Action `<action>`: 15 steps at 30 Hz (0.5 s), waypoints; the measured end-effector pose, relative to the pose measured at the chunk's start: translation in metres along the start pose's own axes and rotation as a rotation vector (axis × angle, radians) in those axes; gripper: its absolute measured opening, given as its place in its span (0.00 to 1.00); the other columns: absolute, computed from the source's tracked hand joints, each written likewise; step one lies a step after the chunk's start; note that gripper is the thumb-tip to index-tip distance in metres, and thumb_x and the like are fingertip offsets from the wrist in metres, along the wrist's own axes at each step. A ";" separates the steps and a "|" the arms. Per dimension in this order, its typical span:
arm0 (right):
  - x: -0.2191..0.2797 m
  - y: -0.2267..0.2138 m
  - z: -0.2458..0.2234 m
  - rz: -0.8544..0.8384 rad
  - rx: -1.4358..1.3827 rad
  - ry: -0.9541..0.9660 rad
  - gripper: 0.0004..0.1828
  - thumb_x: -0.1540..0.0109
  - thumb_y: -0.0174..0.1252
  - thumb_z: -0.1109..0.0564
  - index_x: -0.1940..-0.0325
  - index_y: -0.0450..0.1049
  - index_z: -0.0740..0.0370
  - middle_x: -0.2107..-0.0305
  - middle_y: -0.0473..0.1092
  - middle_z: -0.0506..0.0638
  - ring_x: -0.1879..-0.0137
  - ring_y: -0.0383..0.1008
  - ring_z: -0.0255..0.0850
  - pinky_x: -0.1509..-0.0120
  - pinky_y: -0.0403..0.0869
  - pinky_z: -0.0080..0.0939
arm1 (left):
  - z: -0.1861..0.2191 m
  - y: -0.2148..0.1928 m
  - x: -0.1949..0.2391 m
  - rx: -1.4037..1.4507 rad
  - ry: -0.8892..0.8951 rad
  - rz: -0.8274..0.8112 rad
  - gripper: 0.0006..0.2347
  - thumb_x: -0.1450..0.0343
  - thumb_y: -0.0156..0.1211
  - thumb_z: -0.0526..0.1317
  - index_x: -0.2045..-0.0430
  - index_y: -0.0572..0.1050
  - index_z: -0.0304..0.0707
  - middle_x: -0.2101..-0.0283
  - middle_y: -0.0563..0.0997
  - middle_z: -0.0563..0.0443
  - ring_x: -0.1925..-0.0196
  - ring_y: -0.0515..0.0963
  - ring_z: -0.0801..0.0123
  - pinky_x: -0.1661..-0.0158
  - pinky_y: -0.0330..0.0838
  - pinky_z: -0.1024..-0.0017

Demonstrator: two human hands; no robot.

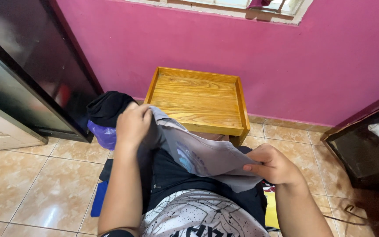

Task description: Folding a blue t-shirt and a grey t-shirt on a wooden tray.

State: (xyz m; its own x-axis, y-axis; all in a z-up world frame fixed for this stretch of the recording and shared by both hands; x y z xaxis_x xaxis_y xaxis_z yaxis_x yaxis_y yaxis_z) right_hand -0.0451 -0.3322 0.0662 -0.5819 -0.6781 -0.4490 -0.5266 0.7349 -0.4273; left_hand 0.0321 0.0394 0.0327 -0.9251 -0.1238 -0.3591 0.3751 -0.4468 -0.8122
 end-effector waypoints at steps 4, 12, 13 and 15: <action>-0.017 0.018 -0.028 -0.022 -0.048 -0.067 0.19 0.39 0.64 0.63 0.85 0.71 0.62 0.91 0.57 0.48 0.89 0.55 0.45 0.83 0.59 0.39 | 0.001 0.035 -0.007 0.006 -0.154 -0.158 0.11 0.25 0.50 0.48 0.61 0.84 0.59 0.64 0.85 0.39 0.57 0.83 0.38 0.56 0.76 0.46; -0.037 0.086 -0.060 -0.454 0.090 -0.154 0.23 0.26 0.41 0.47 0.71 0.57 0.63 0.77 0.55 0.53 0.75 0.58 0.51 0.69 0.56 0.47 | 0.035 0.105 -0.011 1.389 -0.329 -0.390 0.16 0.24 0.44 0.44 0.55 0.79 0.38 0.52 0.82 0.41 0.58 0.85 0.63 0.58 0.78 0.76; -0.034 0.092 -0.052 -0.452 0.087 -0.153 0.23 0.26 0.41 0.47 0.71 0.57 0.63 0.77 0.55 0.53 0.75 0.58 0.51 0.69 0.56 0.47 | 0.046 0.098 -0.009 1.388 -0.332 -0.392 0.16 0.24 0.44 0.44 0.55 0.79 0.38 0.52 0.82 0.41 0.58 0.85 0.63 0.58 0.78 0.76; -0.027 0.107 -0.034 -0.468 0.161 -0.075 0.22 0.26 0.45 0.51 0.73 0.56 0.61 0.77 0.54 0.51 0.73 0.56 0.48 0.67 0.55 0.46 | 0.066 0.079 -0.007 1.179 -0.167 -0.335 0.17 0.24 0.48 0.55 0.60 0.77 0.43 0.70 0.73 0.62 0.68 0.71 0.80 0.64 0.65 0.82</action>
State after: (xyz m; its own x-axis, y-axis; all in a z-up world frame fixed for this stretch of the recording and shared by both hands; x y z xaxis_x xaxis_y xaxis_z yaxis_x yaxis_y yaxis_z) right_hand -0.1065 -0.2352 0.0594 -0.2570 -0.9380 -0.2325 -0.6146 0.3444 -0.7097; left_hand 0.0645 -0.0537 0.0020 -0.9938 0.0772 -0.0798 -0.0842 -0.9925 0.0887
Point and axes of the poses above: each hand's wrist, its own x-axis away from the middle knuckle, its own y-axis out of the palm, z = x × y, the point moved 4 cm from there along -x, towards the middle knuckle
